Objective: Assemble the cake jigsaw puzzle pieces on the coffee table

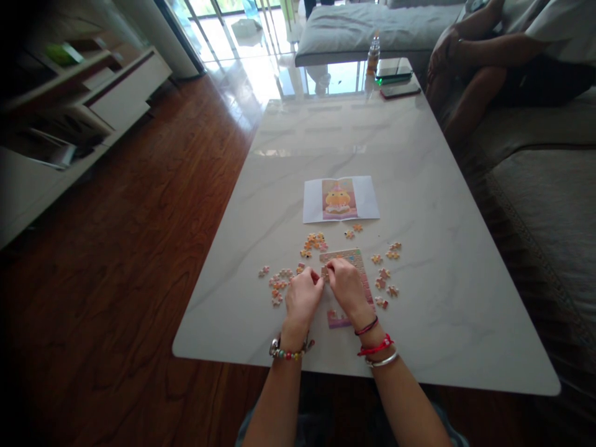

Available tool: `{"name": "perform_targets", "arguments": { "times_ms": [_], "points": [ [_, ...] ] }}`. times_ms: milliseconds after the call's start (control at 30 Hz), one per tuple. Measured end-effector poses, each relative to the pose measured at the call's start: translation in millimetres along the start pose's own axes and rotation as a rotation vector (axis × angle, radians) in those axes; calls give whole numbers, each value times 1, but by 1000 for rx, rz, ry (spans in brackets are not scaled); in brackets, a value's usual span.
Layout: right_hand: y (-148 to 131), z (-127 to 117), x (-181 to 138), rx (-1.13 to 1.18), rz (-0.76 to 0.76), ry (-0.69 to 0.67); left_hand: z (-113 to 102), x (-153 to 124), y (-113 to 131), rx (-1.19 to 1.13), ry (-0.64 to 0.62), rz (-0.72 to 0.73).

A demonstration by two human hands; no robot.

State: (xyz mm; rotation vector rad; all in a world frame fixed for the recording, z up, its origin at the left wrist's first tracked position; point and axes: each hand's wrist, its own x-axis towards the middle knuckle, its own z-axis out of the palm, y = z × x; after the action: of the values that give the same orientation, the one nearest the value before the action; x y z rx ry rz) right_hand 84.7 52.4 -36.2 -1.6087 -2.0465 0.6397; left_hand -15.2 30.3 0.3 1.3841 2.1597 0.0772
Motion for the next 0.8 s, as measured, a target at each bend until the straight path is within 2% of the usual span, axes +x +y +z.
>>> {"name": "perform_targets", "arguments": {
  "times_ms": [333, 467, 600, 800],
  "points": [
    [-1, 0, 0, -61, -45, -79, 0, 1, -3, -41, -38, 20],
    [-4, -2, -1, -117, -41, -122, 1, 3, -2, -29, -23, -17],
    [-7, -5, -3, -129, -36, -159, 4, 8, -4, -106, -16, -18],
    [-4, -16, -9, -190, -213, -277, 10, 19, -13, -278, -10, 51]
  ]
}}
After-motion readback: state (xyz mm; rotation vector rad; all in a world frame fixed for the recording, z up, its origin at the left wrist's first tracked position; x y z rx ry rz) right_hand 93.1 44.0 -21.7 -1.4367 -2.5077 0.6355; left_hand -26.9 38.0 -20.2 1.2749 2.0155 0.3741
